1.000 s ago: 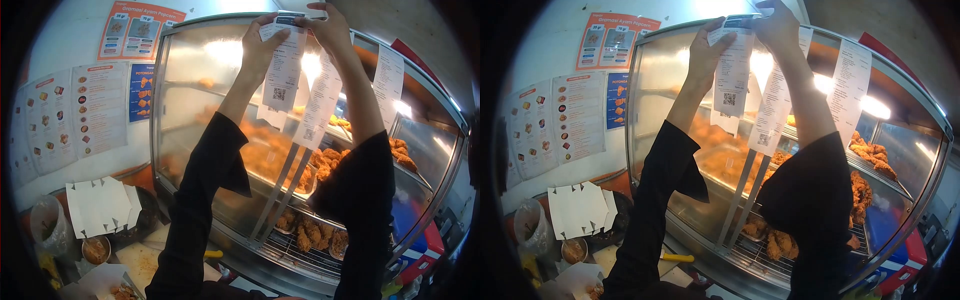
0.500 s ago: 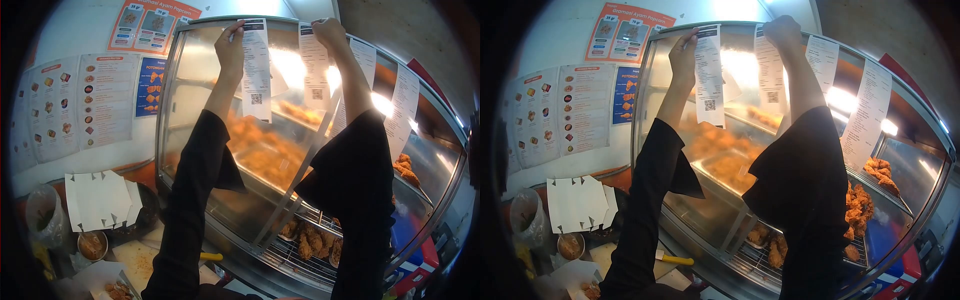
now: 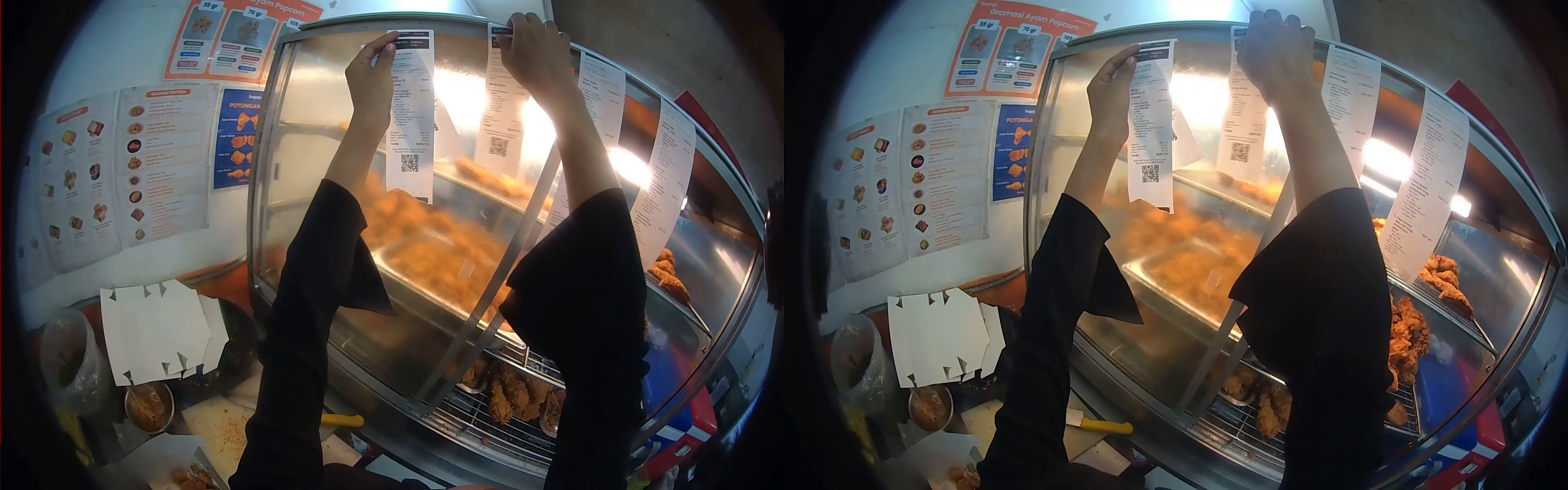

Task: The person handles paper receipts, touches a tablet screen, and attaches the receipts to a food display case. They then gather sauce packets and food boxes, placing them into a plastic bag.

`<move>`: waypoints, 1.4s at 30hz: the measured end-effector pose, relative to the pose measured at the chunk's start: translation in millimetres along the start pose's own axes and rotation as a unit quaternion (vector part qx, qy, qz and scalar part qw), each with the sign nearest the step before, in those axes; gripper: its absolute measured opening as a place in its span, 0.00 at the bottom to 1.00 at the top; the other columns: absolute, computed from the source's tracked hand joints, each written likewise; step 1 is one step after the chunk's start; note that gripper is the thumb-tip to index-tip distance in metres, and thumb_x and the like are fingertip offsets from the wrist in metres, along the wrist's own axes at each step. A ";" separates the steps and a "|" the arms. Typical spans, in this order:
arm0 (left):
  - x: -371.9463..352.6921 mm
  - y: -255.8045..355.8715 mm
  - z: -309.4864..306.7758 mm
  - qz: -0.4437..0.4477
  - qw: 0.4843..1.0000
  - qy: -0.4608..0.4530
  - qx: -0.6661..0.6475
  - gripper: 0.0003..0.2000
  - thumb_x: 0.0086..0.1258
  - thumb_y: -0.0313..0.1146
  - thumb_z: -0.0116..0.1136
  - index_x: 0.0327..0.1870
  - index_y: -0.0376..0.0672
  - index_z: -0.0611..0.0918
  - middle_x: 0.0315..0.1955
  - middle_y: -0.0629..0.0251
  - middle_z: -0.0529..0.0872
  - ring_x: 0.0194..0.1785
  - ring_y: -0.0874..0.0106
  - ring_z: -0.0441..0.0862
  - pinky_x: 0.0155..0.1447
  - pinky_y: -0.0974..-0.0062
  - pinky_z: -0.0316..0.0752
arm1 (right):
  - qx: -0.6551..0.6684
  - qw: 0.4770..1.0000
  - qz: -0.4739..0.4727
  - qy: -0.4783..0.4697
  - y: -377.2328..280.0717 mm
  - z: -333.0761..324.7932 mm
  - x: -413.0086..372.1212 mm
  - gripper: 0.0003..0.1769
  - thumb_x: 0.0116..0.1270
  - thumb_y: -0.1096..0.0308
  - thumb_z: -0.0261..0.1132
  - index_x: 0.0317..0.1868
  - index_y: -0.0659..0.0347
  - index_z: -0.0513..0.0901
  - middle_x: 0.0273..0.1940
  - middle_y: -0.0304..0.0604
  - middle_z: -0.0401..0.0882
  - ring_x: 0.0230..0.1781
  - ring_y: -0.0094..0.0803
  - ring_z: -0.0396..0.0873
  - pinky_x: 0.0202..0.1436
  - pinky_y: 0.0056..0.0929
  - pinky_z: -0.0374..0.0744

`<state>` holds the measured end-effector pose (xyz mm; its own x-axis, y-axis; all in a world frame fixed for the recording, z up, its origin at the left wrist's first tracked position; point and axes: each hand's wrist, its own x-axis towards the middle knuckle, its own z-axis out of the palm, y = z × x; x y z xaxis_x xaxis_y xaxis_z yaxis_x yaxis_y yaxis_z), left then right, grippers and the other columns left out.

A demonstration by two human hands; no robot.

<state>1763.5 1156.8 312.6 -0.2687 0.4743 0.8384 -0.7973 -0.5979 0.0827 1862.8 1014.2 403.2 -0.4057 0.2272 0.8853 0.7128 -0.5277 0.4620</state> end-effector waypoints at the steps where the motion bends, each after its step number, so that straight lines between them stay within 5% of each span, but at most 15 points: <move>1: -0.5 -0.5 1.1 -0.003 1.000 -0.001 -0.001 0.08 0.59 0.27 0.47 0.38 0.39 0.77 0.31 0.68 0.77 0.32 0.81 0.72 0.37 0.86 0.66 | -0.002 1.000 0.002 -0.003 0.5 -2.5 -1.0 0.12 0.53 0.64 0.51 0.32 0.63 0.74 0.36 0.45 0.71 0.38 0.43 0.70 0.42 0.44 0.66; 6: 1.2 -2.2 12.2 0.007 0.999 -0.043 -0.010 0.08 0.58 0.26 0.48 0.38 0.39 0.77 0.32 0.68 0.76 0.32 0.81 0.72 0.37 0.86 0.67 | -0.071 0.975 -0.079 0.194 6.0 -2.7 -2.0 0.12 0.49 0.68 0.50 0.34 0.61 0.74 0.31 0.52 0.72 0.38 0.39 0.69 0.35 0.39 0.66; 7: 1.6 -2.1 14.9 0.006 0.999 -0.043 -0.011 0.08 0.58 0.26 0.48 0.38 0.39 0.77 0.32 0.68 0.76 0.32 0.81 0.72 0.37 0.86 0.67 | -0.072 0.975 -0.079 0.194 13.2 1.4 -3.0 0.12 0.49 0.68 0.50 0.34 0.61 0.74 0.31 0.52 0.72 0.38 0.39 0.69 0.35 0.39 0.66; 9: 2.2 -1.8 19.9 -0.018 0.997 -0.069 -0.022 0.11 0.56 0.25 0.50 0.41 0.39 0.75 0.33 0.67 0.76 0.34 0.80 0.73 0.39 0.85 0.68 | -0.202 0.975 -0.093 0.025 28.6 9.2 -5.3 0.10 0.46 0.69 0.51 0.29 0.60 0.75 0.33 0.48 0.72 0.37 0.41 0.68 0.36 0.39 0.64; 12: 4.0 -3.5 29.6 -0.028 0.992 -0.106 -0.061 0.17 0.55 0.26 0.53 0.48 0.41 0.70 0.36 0.65 0.76 0.37 0.78 0.73 0.42 0.83 0.69 | -0.090 0.995 0.005 -0.038 28.9 -3.8 2.7 0.08 0.43 0.70 0.52 0.25 0.61 0.75 0.30 0.46 0.71 0.36 0.42 0.67 0.40 0.41 0.62; 16: 17.8 -5.7 46.4 -0.026 0.993 -0.110 -0.042 0.20 0.53 0.24 0.55 0.49 0.39 0.68 0.38 0.63 0.75 0.40 0.75 0.72 0.44 0.81 0.68 | -0.107 0.982 -0.067 0.141 14.5 -15.0 3.9 0.05 0.43 0.71 0.53 0.22 0.59 0.74 0.27 0.46 0.71 0.36 0.42 0.66 0.42 0.45 0.60; 19: 30.6 -4.6 55.5 -0.026 0.990 -0.118 -0.067 0.21 0.51 0.22 0.54 0.49 0.37 0.67 0.38 0.61 0.74 0.40 0.74 0.72 0.44 0.81 0.69 | -0.170 0.976 0.007 0.137 -19.1 -26.1 16.9 0.10 0.52 0.68 0.50 0.34 0.62 0.74 0.34 0.44 0.72 0.39 0.40 0.71 0.43 0.45 0.65; 24: 40.6 -3.4 55.6 -0.057 0.985 -0.163 -0.013 0.21 0.52 0.22 0.53 0.49 0.35 0.68 0.38 0.60 0.75 0.38 0.75 0.73 0.41 0.81 0.69 | -0.034 0.996 -0.011 -0.077 -30.4 5.1 21.5 0.12 0.51 0.72 0.48 0.35 0.61 0.75 0.35 0.43 0.72 0.40 0.35 0.71 0.45 0.45 0.64; 32: 59.1 -17.8 16.6 -0.047 0.962 -0.267 0.034 0.21 0.55 0.27 0.49 0.53 0.44 0.67 0.43 0.65 0.71 0.40 0.77 0.70 0.46 0.82 0.66 | -0.047 0.998 -0.047 -0.008 -24.1 16.9 18.1 0.08 0.50 0.68 0.52 0.30 0.55 0.77 0.30 0.36 0.73 0.35 0.30 0.70 0.42 0.41 0.60; 34: 61.4 -19.1 11.6 0.115 0.914 -0.258 0.291 0.22 0.53 0.30 0.51 0.52 0.48 0.68 0.42 0.61 0.69 0.45 0.72 0.68 0.47 0.78 0.65 | -0.069 0.997 -0.036 -0.021 -26.5 13.9 18.1 0.09 0.49 0.68 0.53 0.31 0.56 0.77 0.31 0.36 0.73 0.35 0.31 0.71 0.43 0.44 0.58; 36: 59.8 -21.9 11.2 0.119 0.900 -0.264 0.325 0.23 0.52 0.35 0.51 0.53 0.52 0.67 0.42 0.58 0.66 0.49 0.68 0.65 0.50 0.75 0.63 | -0.074 0.996 -0.032 -0.047 -31.0 8.2 19.2 0.11 0.50 0.70 0.51 0.35 0.57 0.76 0.33 0.39 0.72 0.37 0.34 0.71 0.44 0.50 0.59; 38: 59.5 -29.3 12.4 0.403 0.748 -0.129 0.511 0.21 0.52 0.35 0.49 0.52 0.50 0.68 0.44 0.58 0.66 0.46 0.67 0.67 0.49 0.72 0.64 | -0.077 0.994 -0.027 -0.072 -35.7 5.3 19.1 0.14 0.51 0.72 0.49 0.39 0.58 0.75 0.35 0.43 0.72 0.39 0.38 0.71 0.45 0.56 0.59; 41: 64.7 -28.3 13.6 0.464 0.729 -0.176 0.472 0.17 0.58 0.34 0.44 0.50 0.49 0.67 0.40 0.58 0.70 0.46 0.62 0.67 0.52 0.68 0.60 | -0.085 0.996 -0.006 -0.027 -37.7 14.6 17.6 0.11 0.52 0.70 0.52 0.36 0.56 0.77 0.34 0.36 0.74 0.36 0.31 0.72 0.45 0.44 0.61; 42: 67.5 -26.2 14.8 0.462 0.730 -0.176 0.471 0.17 0.58 0.34 0.44 0.50 0.49 0.67 0.40 0.58 0.70 0.46 0.62 0.67 0.52 0.68 0.60 | -0.037 0.995 -0.028 0.090 -34.5 30.6 18.6 0.07 0.47 0.71 0.53 0.28 0.58 0.76 0.32 0.41 0.73 0.36 0.37 0.69 0.44 0.47 0.60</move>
<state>1774.2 1194.9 374.9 -0.1681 -0.5101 0.8435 0.4079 -0.8150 -0.4116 1848.1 1061.7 405.3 -0.5436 0.1115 0.8319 0.6449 -0.5789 0.4990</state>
